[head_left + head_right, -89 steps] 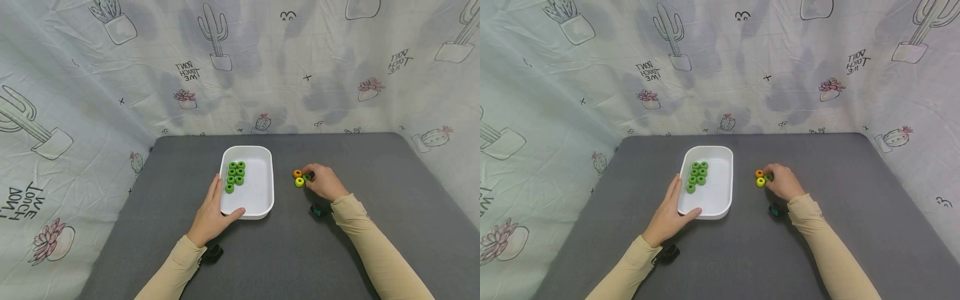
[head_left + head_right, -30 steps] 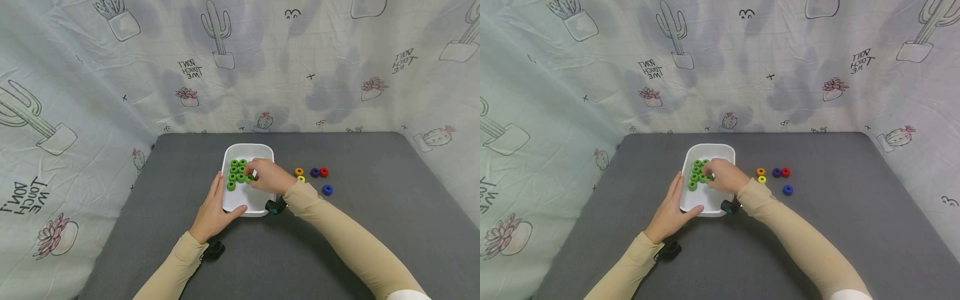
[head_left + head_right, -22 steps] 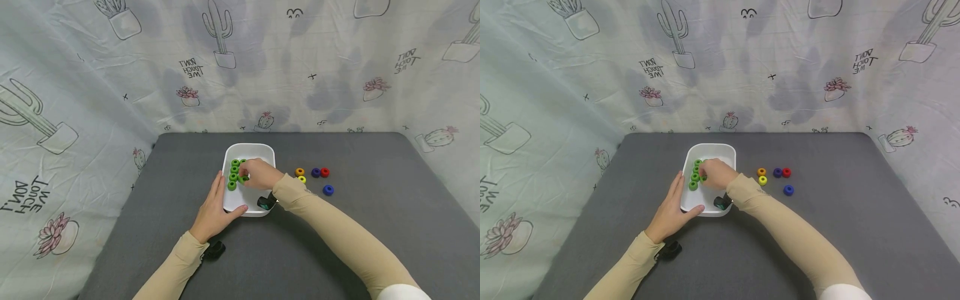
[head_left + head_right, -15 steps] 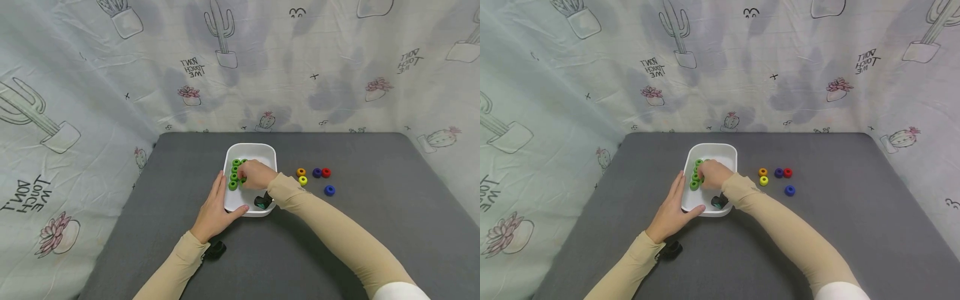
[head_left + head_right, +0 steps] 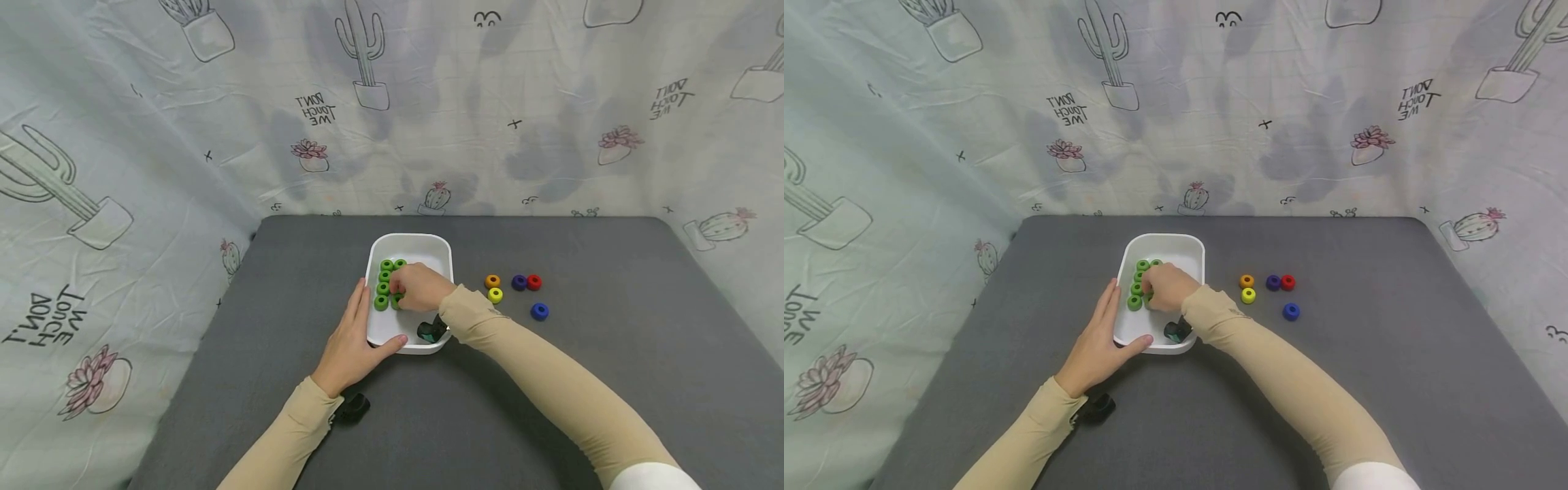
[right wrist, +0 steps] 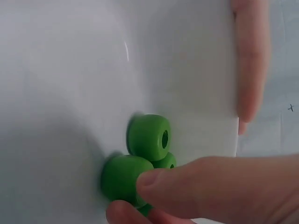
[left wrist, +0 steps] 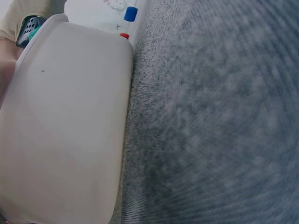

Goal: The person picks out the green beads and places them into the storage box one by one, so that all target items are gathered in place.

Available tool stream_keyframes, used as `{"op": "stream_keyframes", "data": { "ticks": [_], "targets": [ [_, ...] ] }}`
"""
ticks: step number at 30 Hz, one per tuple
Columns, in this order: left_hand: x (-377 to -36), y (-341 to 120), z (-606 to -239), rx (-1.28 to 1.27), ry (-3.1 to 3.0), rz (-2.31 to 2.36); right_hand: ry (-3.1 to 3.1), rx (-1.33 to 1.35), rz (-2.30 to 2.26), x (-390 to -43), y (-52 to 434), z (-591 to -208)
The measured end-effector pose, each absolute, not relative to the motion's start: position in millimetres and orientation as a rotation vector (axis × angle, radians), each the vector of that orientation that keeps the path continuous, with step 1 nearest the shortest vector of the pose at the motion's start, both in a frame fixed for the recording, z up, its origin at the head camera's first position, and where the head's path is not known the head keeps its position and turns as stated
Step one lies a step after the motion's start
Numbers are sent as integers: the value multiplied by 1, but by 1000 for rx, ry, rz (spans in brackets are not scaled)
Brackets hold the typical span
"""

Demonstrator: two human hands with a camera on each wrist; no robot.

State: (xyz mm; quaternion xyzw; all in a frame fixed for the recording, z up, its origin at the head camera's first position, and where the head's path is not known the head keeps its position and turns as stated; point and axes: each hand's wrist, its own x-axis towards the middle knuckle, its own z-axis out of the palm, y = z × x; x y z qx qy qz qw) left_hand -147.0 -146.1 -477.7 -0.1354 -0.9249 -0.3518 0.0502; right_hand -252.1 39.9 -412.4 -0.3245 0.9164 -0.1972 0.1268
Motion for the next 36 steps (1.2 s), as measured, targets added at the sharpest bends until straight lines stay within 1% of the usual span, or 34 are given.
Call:
{"op": "stream_keyframes", "data": {
  "ticks": [8, 15, 21, 26, 32, 36],
  "targets": [
    [-147, -145, -477, -405, -2823, -1077, 2645, -934, -621, -252, 47, -408],
    [-146, -144, -476, -393, -2837, -1079, 2688, -911, -804, -246, 65, -394],
    [-146, -143, -476, -397, -2832, -1084, 2823, -846, -975, -231, 84, -379],
    [-146, -144, -476, -392, -2834, -1087, 3015, -828, -1053, -216, 99, -373],
    [-146, -144, -478, -389, -2831, -1094, 3162, -798, -1049, -200, 116, -373],
    [-146, -145, -478, -389, -2829, -1099, 3279, -831, -972, -192, 126, -376]
  ]
}}
